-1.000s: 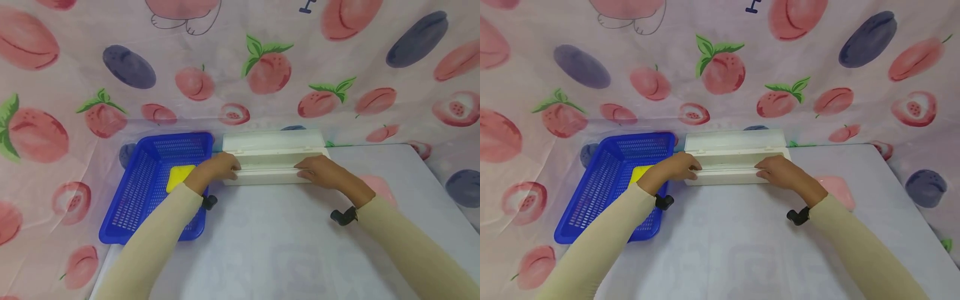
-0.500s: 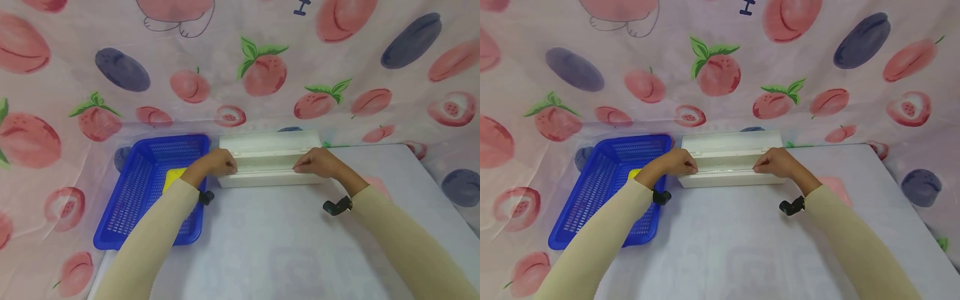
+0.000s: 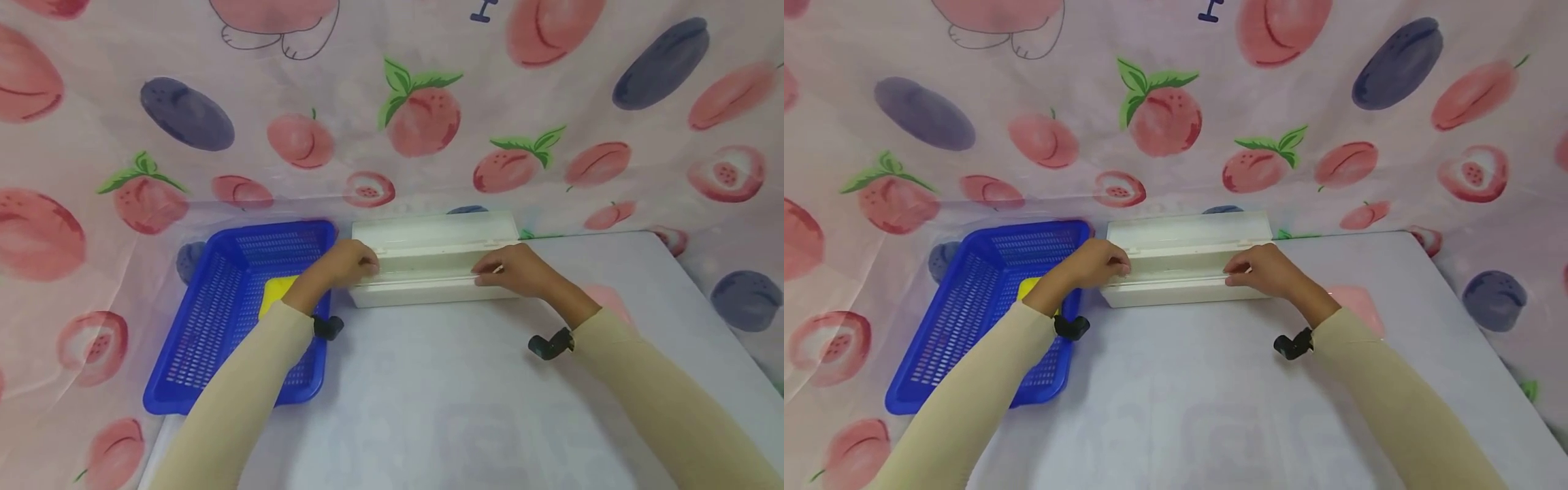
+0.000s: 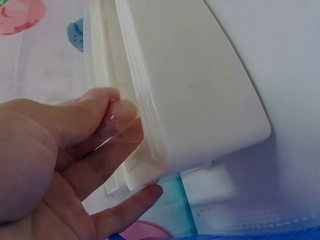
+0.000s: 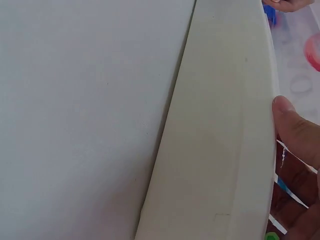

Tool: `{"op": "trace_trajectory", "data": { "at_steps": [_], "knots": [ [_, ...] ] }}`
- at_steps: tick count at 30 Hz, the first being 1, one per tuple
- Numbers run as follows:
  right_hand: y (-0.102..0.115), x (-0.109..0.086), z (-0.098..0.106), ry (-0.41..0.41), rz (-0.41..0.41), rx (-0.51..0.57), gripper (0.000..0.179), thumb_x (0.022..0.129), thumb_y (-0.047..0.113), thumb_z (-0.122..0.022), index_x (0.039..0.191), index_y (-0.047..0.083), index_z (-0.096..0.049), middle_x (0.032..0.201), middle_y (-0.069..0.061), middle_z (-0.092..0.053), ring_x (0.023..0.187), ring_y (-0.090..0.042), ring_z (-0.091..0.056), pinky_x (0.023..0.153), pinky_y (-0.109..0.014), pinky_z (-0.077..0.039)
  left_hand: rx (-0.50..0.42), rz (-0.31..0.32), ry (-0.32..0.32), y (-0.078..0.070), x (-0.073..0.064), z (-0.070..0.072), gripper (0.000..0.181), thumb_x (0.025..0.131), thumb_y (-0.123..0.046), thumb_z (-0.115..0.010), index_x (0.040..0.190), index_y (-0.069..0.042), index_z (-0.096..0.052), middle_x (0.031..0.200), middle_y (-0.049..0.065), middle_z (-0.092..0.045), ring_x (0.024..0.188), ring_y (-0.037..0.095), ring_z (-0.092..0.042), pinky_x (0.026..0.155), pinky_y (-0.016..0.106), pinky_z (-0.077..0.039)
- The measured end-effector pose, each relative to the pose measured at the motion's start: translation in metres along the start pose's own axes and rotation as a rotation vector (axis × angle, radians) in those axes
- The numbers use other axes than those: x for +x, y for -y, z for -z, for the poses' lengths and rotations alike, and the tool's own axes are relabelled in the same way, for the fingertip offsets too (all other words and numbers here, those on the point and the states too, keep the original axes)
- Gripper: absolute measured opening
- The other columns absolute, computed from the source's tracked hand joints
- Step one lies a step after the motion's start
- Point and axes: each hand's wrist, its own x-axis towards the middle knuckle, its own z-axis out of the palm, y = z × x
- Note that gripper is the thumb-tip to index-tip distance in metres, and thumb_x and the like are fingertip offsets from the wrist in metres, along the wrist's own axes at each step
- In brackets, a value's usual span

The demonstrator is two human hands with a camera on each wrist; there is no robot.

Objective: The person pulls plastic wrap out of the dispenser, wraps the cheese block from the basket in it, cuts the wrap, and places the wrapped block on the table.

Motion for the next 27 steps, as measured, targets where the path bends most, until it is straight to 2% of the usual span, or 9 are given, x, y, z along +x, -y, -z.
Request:
{"op": "trace_trajectory", "data": {
  "at_steps": [7, 13, 19, 23, 27],
  "knots": [
    [0.000, 0.003, 0.000, -0.018, -0.025, -0.057, 0.019, 0.095, 0.025, -0.073, 0.110, 0.015, -0.080, 0.106, -0.003, -0.078, 0.103, -0.025, -0.069, 0.091, -0.047, -0.056, -0.014, -0.001, -0.081, 0.002, -0.002, -0.002, 0.018, 0.102, -0.014, -0.062, 0.095, -0.006, -0.076, 0.082, 0.003, -0.070, 0.084, 0.020, -0.061, 0.083, 0.039, -0.052],
    [0.001, 0.004, 0.000, -0.014, -0.007, -0.053, 0.012, 0.095, 0.020, -0.073, 0.103, 0.015, -0.080, 0.096, -0.001, -0.078, 0.091, -0.020, -0.067, 0.081, -0.040, -0.055, -0.057, 0.016, -0.136, 0.001, -0.003, 0.001, 0.019, 0.102, -0.015, -0.062, 0.098, -0.004, -0.076, 0.083, 0.006, -0.074, 0.084, 0.021, -0.065, 0.083, 0.039, -0.054],
    [-0.003, 0.005, -0.003, -0.031, -0.008, -0.027, 0.028, 0.098, 0.026, -0.071, 0.120, 0.010, -0.075, 0.114, -0.007, -0.076, 0.101, -0.024, -0.069, 0.089, -0.045, -0.058, -0.048, -0.004, -0.163, -0.001, -0.006, 0.003, 0.016, 0.101, -0.013, -0.063, 0.101, -0.004, -0.076, 0.086, 0.008, -0.076, 0.087, 0.022, -0.069, 0.088, 0.041, -0.056],
    [-0.003, 0.007, -0.006, -0.055, 0.014, -0.031, 0.029, 0.097, 0.028, -0.072, 0.119, 0.010, -0.076, 0.113, -0.007, -0.076, 0.100, -0.025, -0.069, 0.087, -0.045, -0.058, -0.029, -0.023, -0.189, -0.002, -0.006, 0.006, 0.013, 0.099, -0.009, -0.065, 0.102, -0.004, -0.077, 0.087, 0.008, -0.077, 0.087, 0.022, -0.071, 0.090, 0.041, -0.056],
    [0.002, 0.012, -0.012, -0.080, -0.017, -0.049, 0.034, 0.093, 0.036, -0.075, 0.118, 0.011, -0.076, 0.108, -0.006, -0.076, 0.101, -0.024, -0.068, 0.088, -0.044, -0.058, -0.025, -0.025, -0.217, -0.005, -0.007, 0.010, 0.013, 0.098, -0.008, -0.066, 0.101, -0.003, -0.077, 0.086, 0.009, -0.076, 0.084, 0.022, -0.070, 0.089, 0.040, -0.056]
  ]
}}
